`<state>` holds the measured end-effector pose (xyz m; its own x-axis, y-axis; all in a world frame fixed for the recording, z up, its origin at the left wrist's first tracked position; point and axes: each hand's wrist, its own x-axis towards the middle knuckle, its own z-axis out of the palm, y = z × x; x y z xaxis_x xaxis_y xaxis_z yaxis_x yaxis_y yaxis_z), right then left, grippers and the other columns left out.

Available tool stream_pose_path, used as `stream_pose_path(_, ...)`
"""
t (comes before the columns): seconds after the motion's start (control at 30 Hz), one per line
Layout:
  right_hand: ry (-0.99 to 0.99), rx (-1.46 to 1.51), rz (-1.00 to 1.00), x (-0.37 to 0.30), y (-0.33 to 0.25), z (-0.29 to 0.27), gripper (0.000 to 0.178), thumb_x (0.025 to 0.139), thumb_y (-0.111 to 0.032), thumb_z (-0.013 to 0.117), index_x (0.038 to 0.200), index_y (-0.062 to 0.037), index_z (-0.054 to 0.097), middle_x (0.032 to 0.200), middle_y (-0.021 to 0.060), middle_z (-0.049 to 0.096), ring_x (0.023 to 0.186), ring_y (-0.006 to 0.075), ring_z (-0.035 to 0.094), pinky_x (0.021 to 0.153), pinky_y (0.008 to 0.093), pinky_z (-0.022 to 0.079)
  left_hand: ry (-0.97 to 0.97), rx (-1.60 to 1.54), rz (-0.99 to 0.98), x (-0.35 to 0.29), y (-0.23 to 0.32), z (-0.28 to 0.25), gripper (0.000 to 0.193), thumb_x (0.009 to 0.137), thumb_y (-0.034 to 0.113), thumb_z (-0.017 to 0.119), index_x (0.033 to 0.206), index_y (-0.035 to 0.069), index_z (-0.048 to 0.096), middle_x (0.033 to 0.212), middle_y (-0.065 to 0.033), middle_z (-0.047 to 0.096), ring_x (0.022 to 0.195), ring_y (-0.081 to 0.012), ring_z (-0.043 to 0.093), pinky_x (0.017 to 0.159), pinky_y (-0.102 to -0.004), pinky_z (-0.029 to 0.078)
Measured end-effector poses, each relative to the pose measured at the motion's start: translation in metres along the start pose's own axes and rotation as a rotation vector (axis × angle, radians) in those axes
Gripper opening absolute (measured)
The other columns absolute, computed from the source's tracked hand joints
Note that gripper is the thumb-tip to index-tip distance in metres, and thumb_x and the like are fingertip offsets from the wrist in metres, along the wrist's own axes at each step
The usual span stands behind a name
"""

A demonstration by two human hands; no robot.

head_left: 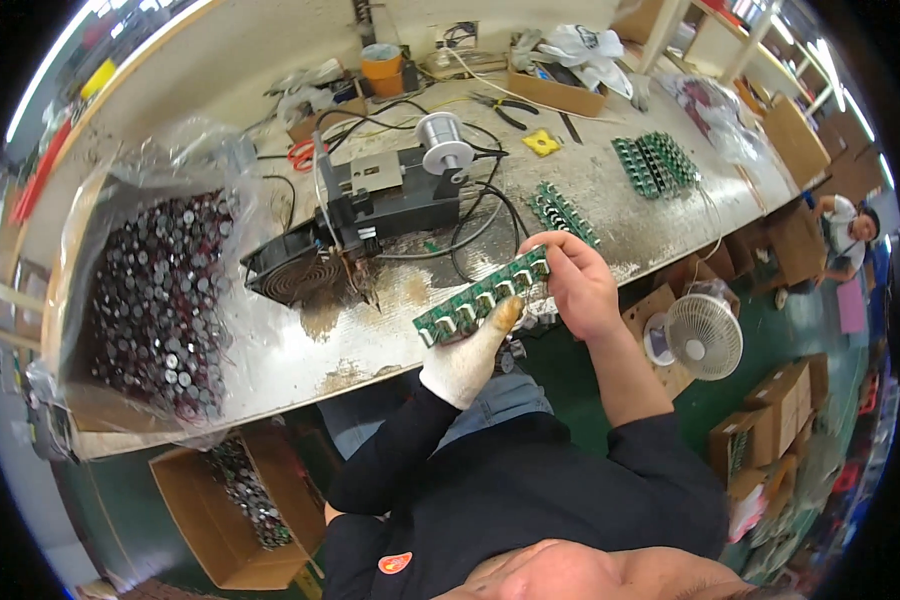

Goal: The person picks up a motor from a bag, places it on the table, and solders its wires onto a circuit board using a soldering machine. After completing the connections, the person sets the circuit board aside and picks up another motor.

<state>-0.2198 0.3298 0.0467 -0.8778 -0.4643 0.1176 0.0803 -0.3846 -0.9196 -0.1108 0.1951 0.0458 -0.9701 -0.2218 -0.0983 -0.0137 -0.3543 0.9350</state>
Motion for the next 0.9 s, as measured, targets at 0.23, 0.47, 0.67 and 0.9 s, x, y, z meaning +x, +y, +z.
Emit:
stream_pose_path(0.23, 0.025, 0.297, 0.131, 0.019, 0.013, -0.013, 0.009, 0.091, -0.011, 0.06, 0.085, -0.004, 0.059, 0.077, 0.0045, 0.064, 0.061, 0.0114, 0.06, 0.055, 0.0244, 0.049, 0.162, 0.197, 0.192, 0.039, -0.01, 0.017, 0.031, 0.08, 0.012, 0.075, 0.106, 0.001, 0.062, 0.093, -0.0049, 0.067, 0.085, -0.0097, 0.061, 0.074, -0.0246, 0.05)
stream_pose_path(0.47, -0.002, 0.533, 0.41, 0.041, 0.041, -0.024, 0.013, 0.092, -0.017, 0.06, 0.084, -0.0066, 0.059, 0.078, 0.002, 0.062, 0.06, 0.0098, 0.055, 0.054, 0.0221, 0.044, 0.102, -0.379, -0.021, 0.065, -0.027, 0.003, 0.017, 0.082, 0.002, 0.067, 0.099, -0.001, 0.067, 0.091, -0.0072, 0.069, 0.077, -0.014, 0.065, 0.071, -0.0252, 0.051)
stream_pose_path(0.67, 0.016, 0.586, 0.509, 0.047, 0.035, -0.019, 0.023, 0.091, -0.034, 0.061, 0.087, -0.011, 0.059, 0.071, -0.0005, 0.055, 0.053, 0.0094, 0.046, 0.047, 0.0243, 0.035, 0.054, -0.46, 0.007, 0.077, -0.027, 0.01, 0.016, 0.082, 0.003, 0.066, 0.098, -0.002, 0.067, 0.088, -0.0086, 0.069, 0.072, -0.0159, 0.065, 0.065, -0.0262, 0.051)
stream_pose_path(0.9, 0.145, 0.376, 0.202, 0.044, 0.052, -0.02, 0.006, 0.091, -0.012, 0.06, 0.094, -0.007, 0.062, 0.089, 0.0014, 0.064, 0.08, 0.011, 0.058, 0.074, 0.0269, 0.043, 0.22, -0.307, 0.071, 0.074, -0.032, 0.01, 0.016, 0.08, 0.0, 0.068, 0.096, 0.0, 0.068, 0.095, -0.0063, 0.069, 0.081, -0.0133, 0.065, 0.072, -0.025, 0.051)
